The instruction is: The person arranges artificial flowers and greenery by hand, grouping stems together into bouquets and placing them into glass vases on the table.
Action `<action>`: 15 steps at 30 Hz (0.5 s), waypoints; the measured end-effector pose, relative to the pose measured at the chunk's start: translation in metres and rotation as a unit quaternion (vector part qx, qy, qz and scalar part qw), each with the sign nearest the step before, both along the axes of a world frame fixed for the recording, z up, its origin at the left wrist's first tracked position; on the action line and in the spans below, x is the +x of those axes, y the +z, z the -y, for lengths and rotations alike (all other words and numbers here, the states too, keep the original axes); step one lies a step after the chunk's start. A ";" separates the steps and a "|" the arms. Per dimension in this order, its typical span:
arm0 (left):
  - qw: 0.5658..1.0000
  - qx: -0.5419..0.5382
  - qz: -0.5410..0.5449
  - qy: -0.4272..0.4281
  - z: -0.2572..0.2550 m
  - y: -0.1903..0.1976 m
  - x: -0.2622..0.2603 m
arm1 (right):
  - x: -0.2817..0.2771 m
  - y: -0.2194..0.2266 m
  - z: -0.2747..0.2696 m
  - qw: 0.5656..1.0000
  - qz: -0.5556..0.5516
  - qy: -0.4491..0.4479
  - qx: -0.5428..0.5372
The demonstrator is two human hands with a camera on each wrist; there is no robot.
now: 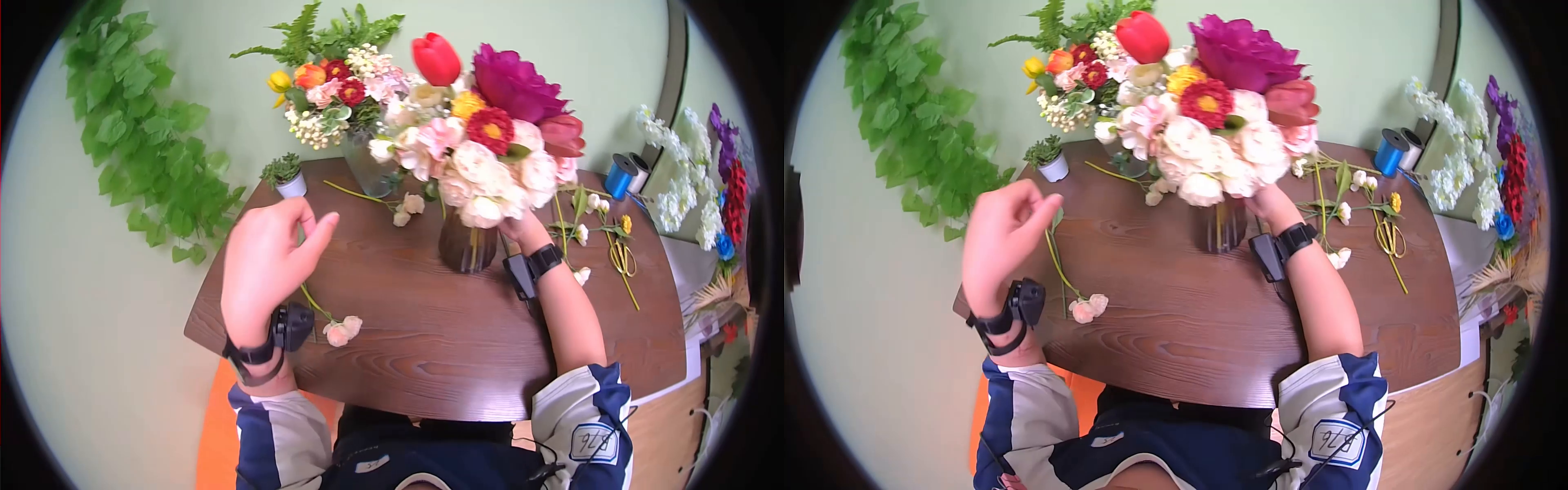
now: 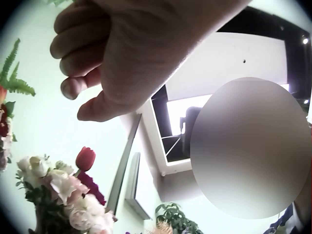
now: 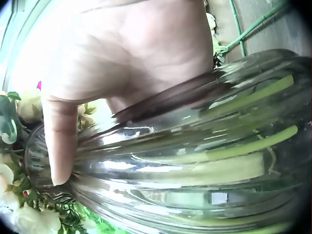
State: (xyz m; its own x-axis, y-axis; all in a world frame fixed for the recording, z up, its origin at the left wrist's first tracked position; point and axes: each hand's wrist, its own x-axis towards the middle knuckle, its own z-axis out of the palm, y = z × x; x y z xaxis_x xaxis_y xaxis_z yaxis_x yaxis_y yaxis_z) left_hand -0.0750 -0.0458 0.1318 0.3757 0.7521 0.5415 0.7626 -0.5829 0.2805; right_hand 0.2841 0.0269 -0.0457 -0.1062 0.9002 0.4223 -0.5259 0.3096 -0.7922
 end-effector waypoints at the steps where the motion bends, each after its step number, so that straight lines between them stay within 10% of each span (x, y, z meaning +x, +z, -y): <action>1: 1.000 -0.001 -0.002 -0.007 -0.017 -0.007 0.002 | -0.006 0.007 0.005 0.998 -0.049 0.006 -0.030; 12: 0.951 -0.264 -0.085 -0.140 -0.055 -0.111 0.057 | -0.013 0.013 0.007 0.997 -0.040 -0.006 -0.073; 15: 0.960 -0.188 -0.020 -0.208 -0.054 -0.131 0.065 | -0.020 0.022 0.013 0.999 -0.021 -0.002 -0.044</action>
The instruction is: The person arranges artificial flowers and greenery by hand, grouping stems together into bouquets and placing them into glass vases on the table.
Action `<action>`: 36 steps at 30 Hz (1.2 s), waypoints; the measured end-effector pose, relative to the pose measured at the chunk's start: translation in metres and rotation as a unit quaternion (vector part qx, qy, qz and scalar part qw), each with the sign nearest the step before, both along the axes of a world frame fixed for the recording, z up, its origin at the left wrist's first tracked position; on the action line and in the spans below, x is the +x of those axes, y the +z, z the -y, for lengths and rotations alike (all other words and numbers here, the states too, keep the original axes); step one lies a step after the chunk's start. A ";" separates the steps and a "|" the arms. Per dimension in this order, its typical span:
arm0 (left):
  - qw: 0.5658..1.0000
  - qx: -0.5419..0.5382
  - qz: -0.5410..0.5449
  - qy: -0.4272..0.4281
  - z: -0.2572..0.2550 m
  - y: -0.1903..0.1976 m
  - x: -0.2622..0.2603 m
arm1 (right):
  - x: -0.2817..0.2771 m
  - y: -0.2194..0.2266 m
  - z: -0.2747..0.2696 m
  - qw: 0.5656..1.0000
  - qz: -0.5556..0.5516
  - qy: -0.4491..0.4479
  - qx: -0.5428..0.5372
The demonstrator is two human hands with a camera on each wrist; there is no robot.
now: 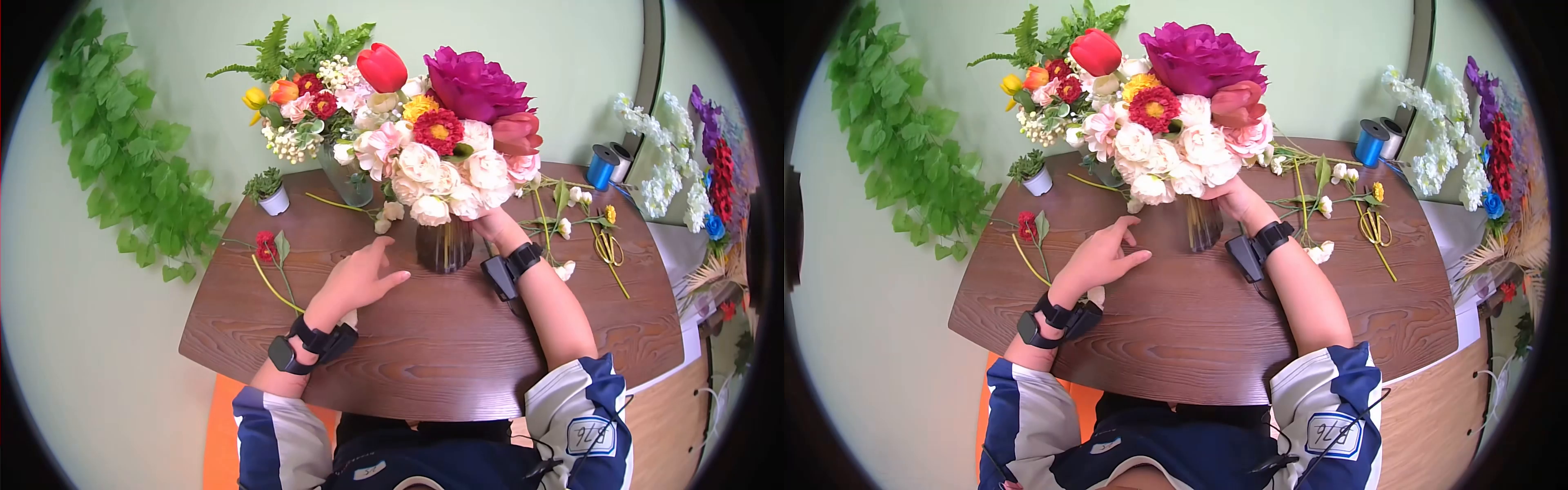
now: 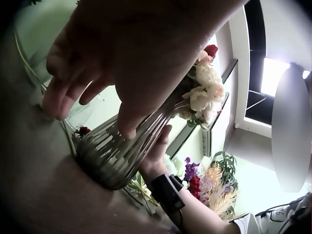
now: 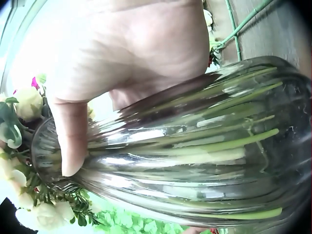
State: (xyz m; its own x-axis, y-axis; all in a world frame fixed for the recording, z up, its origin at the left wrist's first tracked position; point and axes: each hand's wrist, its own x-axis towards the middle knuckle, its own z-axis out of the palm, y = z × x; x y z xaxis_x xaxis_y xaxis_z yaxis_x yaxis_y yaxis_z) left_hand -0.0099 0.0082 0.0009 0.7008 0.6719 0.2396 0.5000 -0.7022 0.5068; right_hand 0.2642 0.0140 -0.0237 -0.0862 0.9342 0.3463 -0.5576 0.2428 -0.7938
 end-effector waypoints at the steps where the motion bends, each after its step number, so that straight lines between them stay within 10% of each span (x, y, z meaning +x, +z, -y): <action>1: 1.000 -0.020 0.005 -0.002 0.002 0.000 0.001 | -0.004 0.004 0.003 0.999 0.028 -0.003 0.021; 8: 0.988 -0.065 0.137 -0.008 -0.017 -0.018 -0.006 | -0.038 0.027 0.007 0.913 0.349 -0.196 0.080; 30: 0.899 -0.359 0.250 -0.026 -0.039 -0.055 -0.019 | -0.013 0.009 0.008 0.946 0.285 -0.154 0.013; 36: 0.906 -0.356 0.229 -0.026 -0.038 -0.049 -0.021 | -0.006 -0.001 0.002 0.998 0.050 0.035 0.008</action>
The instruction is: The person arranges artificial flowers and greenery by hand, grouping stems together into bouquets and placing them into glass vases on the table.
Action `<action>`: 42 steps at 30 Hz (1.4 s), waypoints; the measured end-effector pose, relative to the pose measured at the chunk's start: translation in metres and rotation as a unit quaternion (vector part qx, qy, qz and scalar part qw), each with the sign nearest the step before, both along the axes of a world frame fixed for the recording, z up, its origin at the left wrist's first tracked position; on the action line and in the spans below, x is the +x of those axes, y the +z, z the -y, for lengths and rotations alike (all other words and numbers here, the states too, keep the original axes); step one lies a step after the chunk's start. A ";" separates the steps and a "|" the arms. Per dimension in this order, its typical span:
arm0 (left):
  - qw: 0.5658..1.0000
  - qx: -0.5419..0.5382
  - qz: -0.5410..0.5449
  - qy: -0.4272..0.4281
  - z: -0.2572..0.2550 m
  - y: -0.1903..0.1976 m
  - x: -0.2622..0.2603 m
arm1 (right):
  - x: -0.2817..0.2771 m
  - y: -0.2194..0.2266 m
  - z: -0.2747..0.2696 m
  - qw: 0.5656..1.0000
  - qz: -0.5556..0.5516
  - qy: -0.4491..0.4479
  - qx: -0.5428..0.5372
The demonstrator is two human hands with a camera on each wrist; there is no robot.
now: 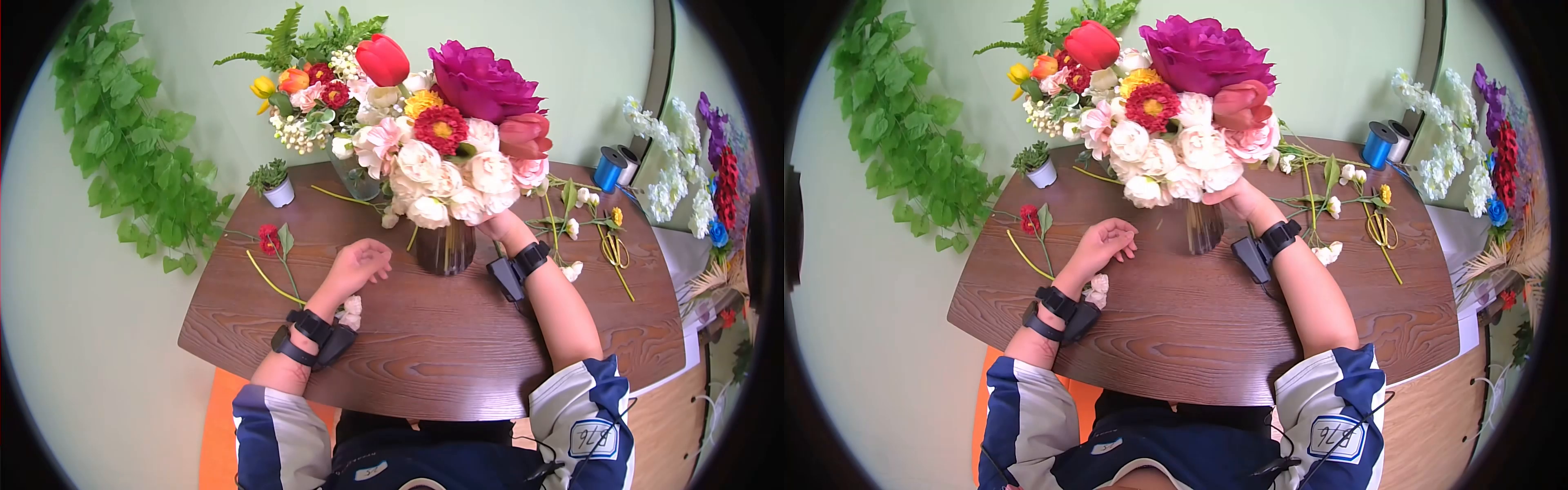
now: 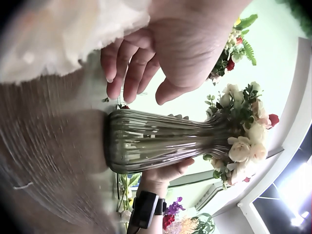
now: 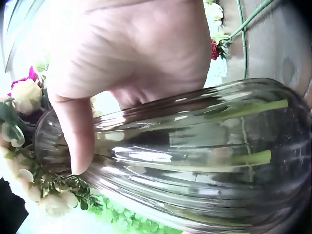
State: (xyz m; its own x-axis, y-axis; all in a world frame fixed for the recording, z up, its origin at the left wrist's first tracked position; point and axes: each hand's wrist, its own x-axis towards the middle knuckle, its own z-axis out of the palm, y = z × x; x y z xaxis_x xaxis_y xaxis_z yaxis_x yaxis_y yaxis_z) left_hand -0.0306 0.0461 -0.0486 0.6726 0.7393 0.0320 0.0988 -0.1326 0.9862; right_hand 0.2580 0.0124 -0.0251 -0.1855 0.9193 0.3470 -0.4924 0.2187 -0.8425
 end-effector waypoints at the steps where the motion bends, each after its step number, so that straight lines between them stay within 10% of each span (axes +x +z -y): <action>1: 1.000 0.002 -0.018 -0.011 0.001 0.004 -0.001 | 0.002 -0.003 -0.005 0.999 -0.021 0.024 0.023; 8: 0.919 0.176 -0.199 -0.291 0.003 0.033 -0.026 | 0.008 -0.011 -0.009 0.998 -0.039 0.044 0.007; 14: 0.871 0.285 -0.363 -0.169 -0.005 0.036 -0.053 | 0.010 -0.009 -0.003 0.981 0.156 -0.056 0.098; 18: 0.824 0.251 -0.506 -0.046 -0.004 0.041 -0.053 | 0.006 -0.002 0.004 0.999 0.038 -0.021 0.000; 42: 0.981 0.119 -0.017 0.151 -0.009 0.021 -0.019 | 0.014 -0.005 0.002 0.999 0.024 0.019 -0.010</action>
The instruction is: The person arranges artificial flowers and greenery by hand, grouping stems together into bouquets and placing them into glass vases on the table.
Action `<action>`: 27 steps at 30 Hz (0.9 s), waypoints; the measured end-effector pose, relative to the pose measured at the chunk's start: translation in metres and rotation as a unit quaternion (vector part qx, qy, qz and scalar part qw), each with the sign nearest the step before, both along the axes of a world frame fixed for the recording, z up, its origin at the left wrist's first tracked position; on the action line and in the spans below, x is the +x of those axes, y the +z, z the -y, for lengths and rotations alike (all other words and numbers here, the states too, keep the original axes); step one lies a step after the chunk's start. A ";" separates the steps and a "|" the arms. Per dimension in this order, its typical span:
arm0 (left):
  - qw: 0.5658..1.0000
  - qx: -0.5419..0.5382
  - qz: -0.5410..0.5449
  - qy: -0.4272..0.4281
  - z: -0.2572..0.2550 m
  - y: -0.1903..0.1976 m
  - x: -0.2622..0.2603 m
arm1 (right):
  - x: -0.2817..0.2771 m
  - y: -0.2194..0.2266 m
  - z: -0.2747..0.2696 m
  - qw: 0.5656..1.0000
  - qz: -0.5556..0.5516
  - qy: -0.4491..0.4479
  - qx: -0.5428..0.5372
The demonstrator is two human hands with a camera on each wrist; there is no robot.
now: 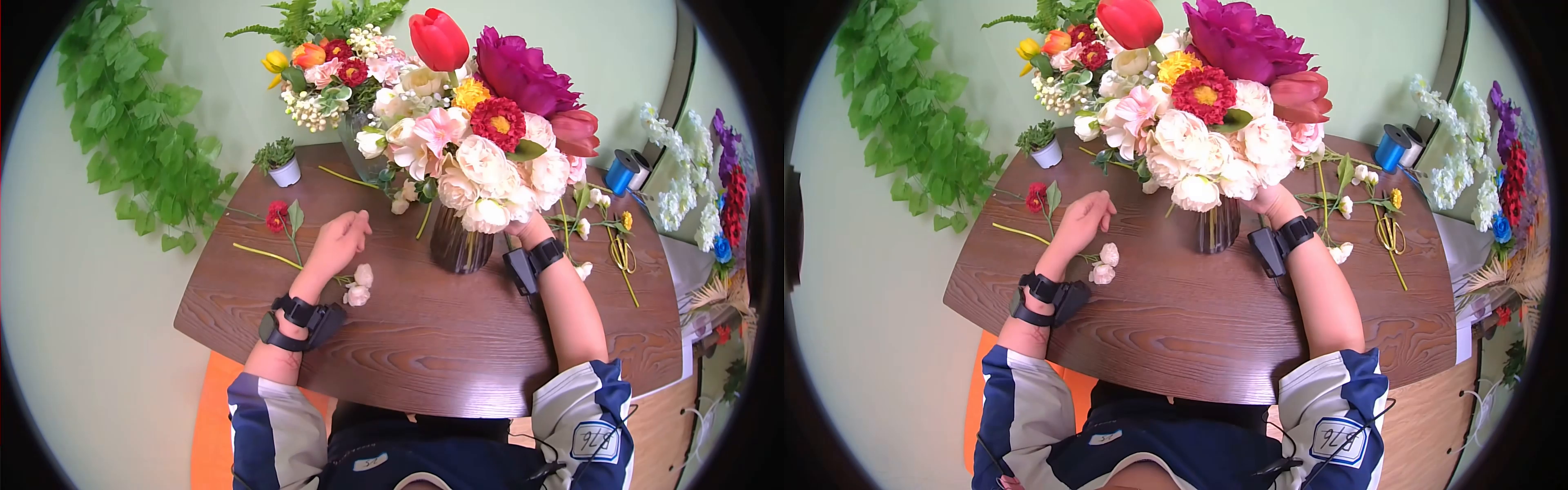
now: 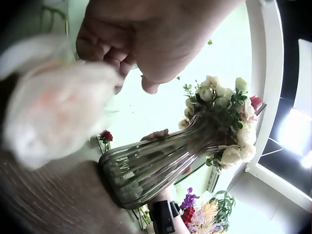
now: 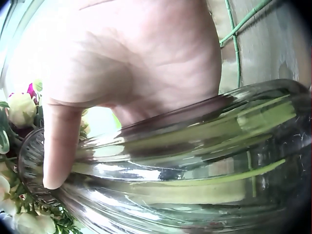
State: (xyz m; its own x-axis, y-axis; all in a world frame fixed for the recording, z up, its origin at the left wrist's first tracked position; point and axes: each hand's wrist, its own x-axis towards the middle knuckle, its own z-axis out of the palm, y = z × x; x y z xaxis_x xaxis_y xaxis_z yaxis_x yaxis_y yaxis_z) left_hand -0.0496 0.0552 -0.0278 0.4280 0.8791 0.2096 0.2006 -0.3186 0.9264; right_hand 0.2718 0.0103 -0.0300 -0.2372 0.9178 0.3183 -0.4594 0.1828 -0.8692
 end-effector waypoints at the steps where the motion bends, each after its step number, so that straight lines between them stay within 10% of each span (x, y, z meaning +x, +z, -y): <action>1: 1.000 0.009 -0.028 0.010 -0.003 0.003 -0.006 | 0.000 0.000 0.000 1.000 0.001 0.001 0.000; 4: 0.948 0.225 -0.173 0.144 -0.008 0.006 -0.021 | -0.002 0.000 0.000 1.000 -0.015 -0.007 0.001; 9: 0.852 0.203 -0.348 0.335 -0.027 0.006 -0.048 | -0.001 0.002 -0.001 1.000 -0.019 0.023 0.006; 13: 0.813 0.043 -0.494 0.307 -0.038 -0.003 -0.066 | -0.006 0.007 0.006 0.999 0.032 -0.034 0.006; 21: 0.838 0.059 -0.474 0.264 -0.066 -0.025 -0.073 | -0.006 0.006 0.002 1.000 0.004 -0.004 0.008; 23: 0.943 0.020 -0.299 0.143 -0.063 -0.026 -0.067 | -0.006 0.006 0.002 1.000 0.006 -0.004 0.006; 25: 0.947 0.066 -0.279 0.145 -0.050 -0.018 -0.054 | -0.006 0.007 0.004 1.000 0.007 -0.008 0.003; 27: 0.949 0.114 -0.258 0.143 -0.043 -0.012 -0.048 | -0.007 0.006 0.008 0.953 0.228 -0.119 0.158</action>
